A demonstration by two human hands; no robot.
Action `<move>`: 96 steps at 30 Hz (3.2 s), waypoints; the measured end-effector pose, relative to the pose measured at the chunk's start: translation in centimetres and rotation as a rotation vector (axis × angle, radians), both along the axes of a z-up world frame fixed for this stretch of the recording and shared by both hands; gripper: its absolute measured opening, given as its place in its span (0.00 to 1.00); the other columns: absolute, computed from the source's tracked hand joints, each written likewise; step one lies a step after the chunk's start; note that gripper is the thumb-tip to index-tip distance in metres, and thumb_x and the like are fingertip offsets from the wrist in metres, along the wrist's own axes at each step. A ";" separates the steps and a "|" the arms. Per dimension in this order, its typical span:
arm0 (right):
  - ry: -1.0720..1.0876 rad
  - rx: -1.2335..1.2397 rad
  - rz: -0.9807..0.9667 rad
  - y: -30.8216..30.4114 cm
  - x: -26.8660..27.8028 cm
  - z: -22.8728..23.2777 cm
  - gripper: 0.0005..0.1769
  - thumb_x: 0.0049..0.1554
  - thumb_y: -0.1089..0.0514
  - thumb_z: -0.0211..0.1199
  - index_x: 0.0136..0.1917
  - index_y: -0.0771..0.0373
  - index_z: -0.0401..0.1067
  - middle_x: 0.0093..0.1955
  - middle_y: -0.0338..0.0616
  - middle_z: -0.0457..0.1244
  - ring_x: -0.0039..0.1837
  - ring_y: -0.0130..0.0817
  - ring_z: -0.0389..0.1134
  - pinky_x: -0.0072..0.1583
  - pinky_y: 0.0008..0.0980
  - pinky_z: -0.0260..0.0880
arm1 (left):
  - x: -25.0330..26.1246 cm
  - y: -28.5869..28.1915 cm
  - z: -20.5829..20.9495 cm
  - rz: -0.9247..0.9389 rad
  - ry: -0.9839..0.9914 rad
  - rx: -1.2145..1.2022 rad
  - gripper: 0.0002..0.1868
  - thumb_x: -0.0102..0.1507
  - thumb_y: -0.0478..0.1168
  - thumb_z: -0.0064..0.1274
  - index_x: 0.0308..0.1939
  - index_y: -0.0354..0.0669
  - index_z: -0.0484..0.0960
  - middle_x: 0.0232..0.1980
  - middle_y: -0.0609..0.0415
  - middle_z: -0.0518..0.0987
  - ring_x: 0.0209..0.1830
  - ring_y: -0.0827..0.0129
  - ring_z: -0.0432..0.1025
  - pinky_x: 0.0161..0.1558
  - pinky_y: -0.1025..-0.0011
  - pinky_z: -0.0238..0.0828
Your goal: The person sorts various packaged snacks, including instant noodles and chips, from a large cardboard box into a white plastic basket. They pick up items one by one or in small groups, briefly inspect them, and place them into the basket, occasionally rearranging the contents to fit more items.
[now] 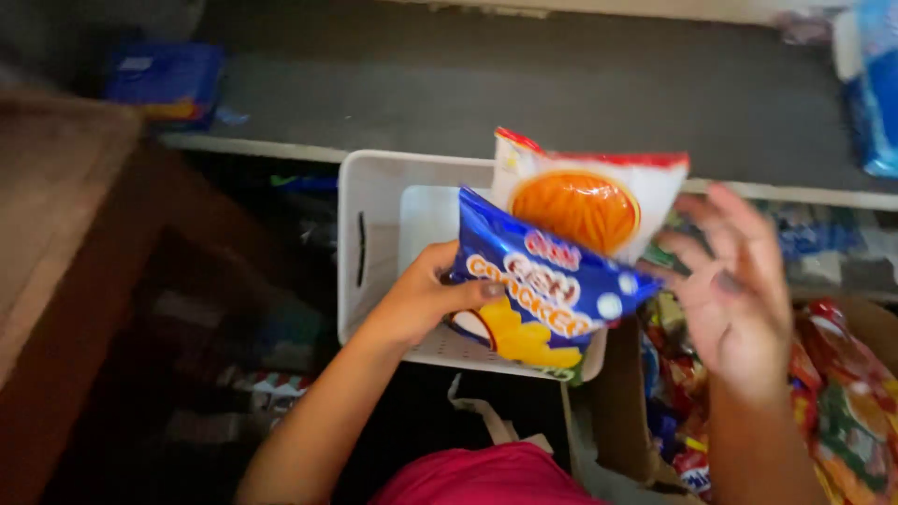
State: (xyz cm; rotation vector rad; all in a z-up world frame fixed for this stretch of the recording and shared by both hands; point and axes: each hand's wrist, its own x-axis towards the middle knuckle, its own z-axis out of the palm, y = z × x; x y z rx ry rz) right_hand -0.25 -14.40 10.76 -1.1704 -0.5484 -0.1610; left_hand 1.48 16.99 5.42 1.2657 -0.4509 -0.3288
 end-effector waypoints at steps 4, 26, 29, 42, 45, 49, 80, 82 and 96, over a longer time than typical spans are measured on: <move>0.135 -0.057 0.077 2.9 0.5 -3.1 0.47 0.55 0.67 0.57 0.85 0.62 0.48 0.80 0.52 0.54 0.74 0.42 0.61 0.72 0.45 0.65 | -0.2 0.4 -2.4 0.100 0.233 -0.450 0.20 0.66 0.37 0.59 0.60 0.34 0.77 0.57 0.49 0.82 0.56 0.64 0.77 0.62 0.62 0.72; -0.538 -1.209 -0.566 7.7 1.7 -3.2 0.26 0.60 0.69 0.57 0.71 0.60 0.68 0.68 0.51 0.66 0.67 0.46 0.68 0.67 0.42 0.69 | -1.3 9.7 -4.4 0.599 0.060 -0.433 0.18 0.69 0.35 0.54 0.63 0.35 0.74 0.61 0.48 0.80 0.60 0.62 0.75 0.64 0.61 0.71; -0.571 -1.497 -0.417 9.7 2.7 -4.6 0.34 0.49 0.63 0.63 0.70 0.57 0.68 0.67 0.50 0.65 0.65 0.49 0.67 0.64 0.46 0.67 | -0.9 9.0 -5.4 0.641 0.053 -0.389 0.19 0.68 0.35 0.57 0.62 0.36 0.73 0.59 0.50 0.80 0.58 0.65 0.76 0.63 0.63 0.73; -0.071 -1.062 0.104 8.4 4.7 -6.5 0.40 0.59 0.60 0.61 0.80 0.62 0.50 0.76 0.58 0.55 0.74 0.48 0.61 0.71 0.45 0.62 | 0.2 4.6 -5.1 0.569 0.023 -0.219 0.23 0.63 0.33 0.62 0.62 0.36 0.75 0.55 0.53 0.82 0.54 0.70 0.77 0.59 0.68 0.74; 0.010 -0.537 0.216 7.6 5.2 -7.9 0.44 0.55 0.67 0.66 0.79 0.65 0.49 0.75 0.51 0.56 0.75 0.41 0.60 0.72 0.42 0.64 | 0.3 3.2 -3.9 0.456 0.007 -0.067 0.24 0.64 0.34 0.64 0.62 0.34 0.74 0.56 0.51 0.83 0.55 0.69 0.78 0.61 0.69 0.75; 0.127 -0.467 0.103 6.8 6.4 -9.5 0.25 0.60 0.68 0.67 0.69 0.65 0.64 0.66 0.44 0.66 0.68 0.33 0.67 0.69 0.37 0.70 | -0.6 2.7 3.0 0.483 -0.314 0.149 0.38 0.60 0.35 0.69 0.71 0.36 0.67 0.65 0.49 0.75 0.63 0.65 0.71 0.68 0.66 0.68; -0.294 -1.845 0.050 9.0 5.1 -13.4 0.57 0.49 0.35 0.69 0.77 0.69 0.49 0.75 0.65 0.51 0.75 0.64 0.53 0.72 0.57 0.54 | 2.7 4.3 -9.6 0.081 -0.700 1.497 0.28 0.62 0.36 0.49 0.67 0.45 0.70 0.56 0.39 0.79 0.55 0.45 0.75 0.52 0.54 0.73; -0.386 -1.762 -0.048 9.3 4.3 -12.2 0.55 0.48 0.37 0.69 0.76 0.69 0.51 0.75 0.64 0.53 0.75 0.62 0.53 0.72 0.56 0.54 | 1.9 3.4 -7.6 0.163 -0.809 1.588 0.30 0.59 0.39 0.50 0.67 0.44 0.69 0.59 0.37 0.77 0.57 0.45 0.73 0.53 0.52 0.71; -0.054 -1.459 -0.785 -10.7 -5.6 -2.6 0.22 0.59 0.57 0.67 0.66 0.62 0.72 0.71 0.52 0.62 0.68 0.53 0.65 0.64 0.45 0.68 | -6.0 -18.2 0.4 -0.045 -1.120 0.502 0.27 0.61 0.37 0.56 0.65 0.40 0.74 0.61 0.44 0.75 0.55 0.53 0.72 0.55 0.57 0.68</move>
